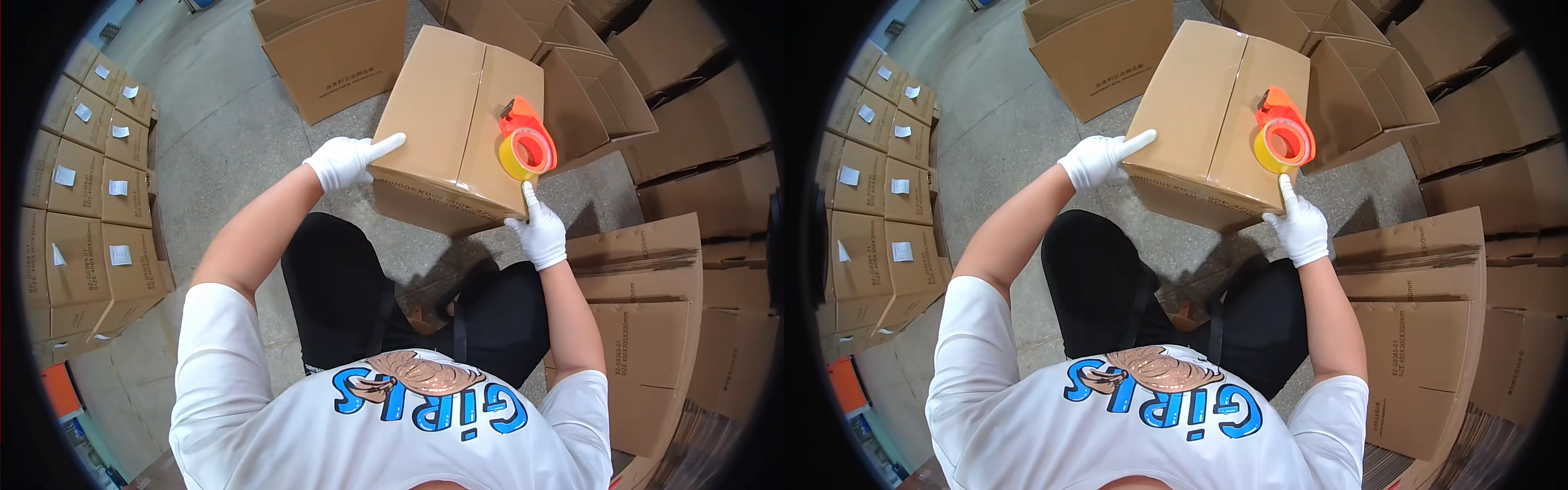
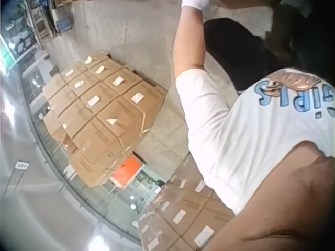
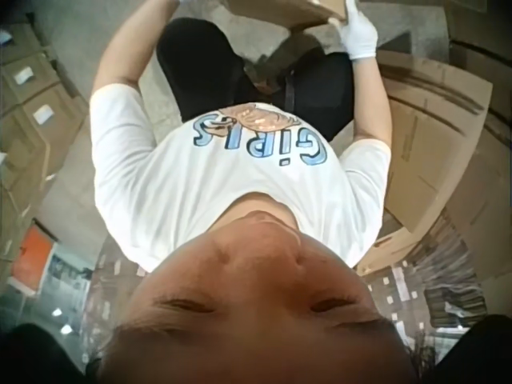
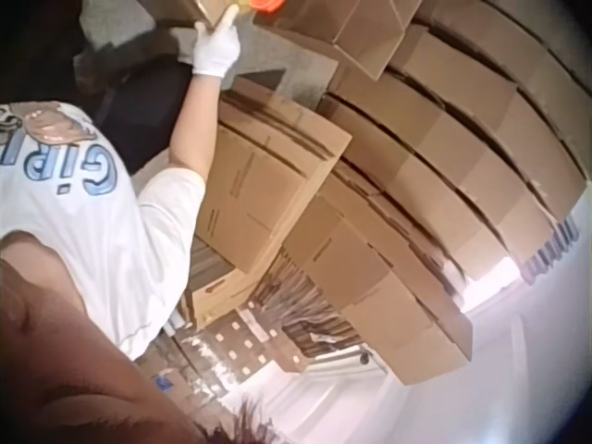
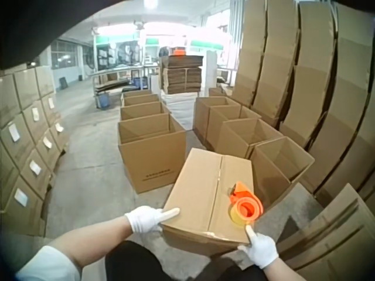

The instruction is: Sealing cardboard boxes using a manual tape dispenser in a factory setting.

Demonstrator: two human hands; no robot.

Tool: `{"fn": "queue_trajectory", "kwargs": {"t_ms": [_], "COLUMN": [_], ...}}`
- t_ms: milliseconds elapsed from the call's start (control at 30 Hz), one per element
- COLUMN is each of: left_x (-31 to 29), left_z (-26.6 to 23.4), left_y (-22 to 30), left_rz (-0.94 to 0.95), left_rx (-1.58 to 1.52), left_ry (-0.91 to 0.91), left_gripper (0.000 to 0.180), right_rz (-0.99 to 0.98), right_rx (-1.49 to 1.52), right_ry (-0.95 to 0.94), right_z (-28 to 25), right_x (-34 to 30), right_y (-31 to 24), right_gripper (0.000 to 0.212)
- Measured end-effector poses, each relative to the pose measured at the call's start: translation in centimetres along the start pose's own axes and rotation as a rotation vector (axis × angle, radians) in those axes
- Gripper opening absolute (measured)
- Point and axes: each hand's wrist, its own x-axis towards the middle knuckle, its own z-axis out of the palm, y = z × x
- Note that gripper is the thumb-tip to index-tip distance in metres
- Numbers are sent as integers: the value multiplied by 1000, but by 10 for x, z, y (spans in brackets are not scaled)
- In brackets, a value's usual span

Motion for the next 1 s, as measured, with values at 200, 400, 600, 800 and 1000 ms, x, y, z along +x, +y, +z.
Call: {"fn": "queue_trajectory", "kwargs": {"t_ms": [200,400,600,800,1000], "left_x": [2,5,2,0,-1], "left_z": [-2,-12,0,12,14], "left_y": [10,20,11,14,23], "left_rz": [-134,-235,-109,-153,-220], "left_rx": [-24,12,161,216,90], "left_ry": [-13,-84,-2,118,234], "left_gripper": [83,76,86,86,80], "right_rz": [2,-33,2,23,110], "right_rx": [115,153,36,-129,10], "right_ry": [49,80,11,23,-64], "right_z": [2,2,8,13,2], "right_x": [1,3,-1,-1,-3], "right_y": [2,8,8,-3,5], "right_gripper": [82,80,94,102,94]}}
